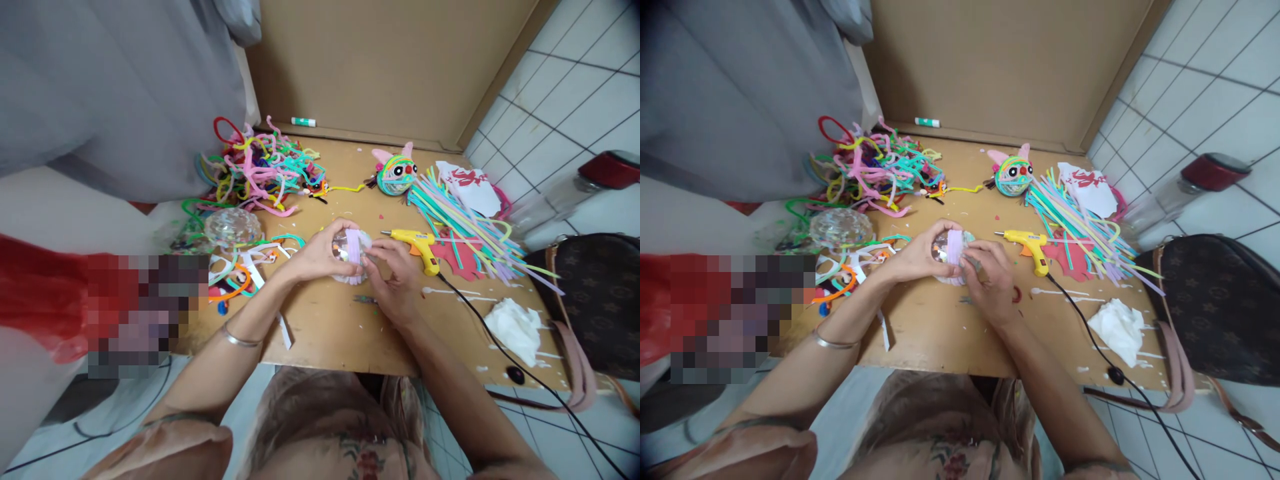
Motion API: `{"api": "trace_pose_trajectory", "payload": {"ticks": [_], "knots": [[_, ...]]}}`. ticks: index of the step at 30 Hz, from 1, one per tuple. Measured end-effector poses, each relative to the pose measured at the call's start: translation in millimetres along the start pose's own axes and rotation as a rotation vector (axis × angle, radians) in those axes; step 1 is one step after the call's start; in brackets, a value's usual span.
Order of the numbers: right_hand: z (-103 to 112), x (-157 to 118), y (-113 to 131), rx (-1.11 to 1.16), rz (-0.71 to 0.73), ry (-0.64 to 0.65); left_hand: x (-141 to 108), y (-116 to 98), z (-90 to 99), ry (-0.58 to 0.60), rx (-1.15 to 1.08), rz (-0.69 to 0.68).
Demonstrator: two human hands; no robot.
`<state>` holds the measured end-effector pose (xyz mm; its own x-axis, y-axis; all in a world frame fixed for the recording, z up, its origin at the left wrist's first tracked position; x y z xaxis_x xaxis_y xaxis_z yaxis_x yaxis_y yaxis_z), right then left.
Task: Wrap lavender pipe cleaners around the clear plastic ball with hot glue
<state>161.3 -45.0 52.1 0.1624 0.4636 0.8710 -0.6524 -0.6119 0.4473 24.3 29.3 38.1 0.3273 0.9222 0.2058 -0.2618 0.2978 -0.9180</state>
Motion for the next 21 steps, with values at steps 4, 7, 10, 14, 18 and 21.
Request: {"api": "trace_pose_trajectory", "payload": {"ticks": [4,7,10,14,18,21], "knots": [[-2.5,-1.0,-1.3,-0.001,-0.039,0.045,0.1,0.0,0.3,-0.006,0.009,0.004],[-3.4,-0.5,-0.4,0.019,-0.059,0.076,-0.4,-1.5,-0.3,0.002,-0.004,0.012],[-2.9,1.7,1.0,0.031,-0.064,0.094,-0.7,-2.4,-0.7,0.009,-0.002,0.016],[-3.1,3.5,-0.8,0.053,-0.101,0.123,-0.8,-0.9,-0.4,0.012,0.028,0.011],[-3.2,2.9,-0.1,0.074,-0.117,0.116,-0.8,0.2,-0.8,0.022,0.028,0.015],[-3.5,2.3,1.4,0.074,-0.092,0.111,-0.1,-0.2,-0.6,0.017,0.027,0.015]]}}
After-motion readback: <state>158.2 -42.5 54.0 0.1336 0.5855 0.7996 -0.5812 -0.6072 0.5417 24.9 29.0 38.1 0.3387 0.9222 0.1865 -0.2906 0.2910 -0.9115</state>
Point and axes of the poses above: each hand's wrist, its own x-axis towards the middle knuckle, its own z-axis out of the back of the hand, y = z × x, the point moved 6 cm from there along x, towards the middle knuckle, and after that the axes turned 14 degrees about -y, right-handed, at the moved point
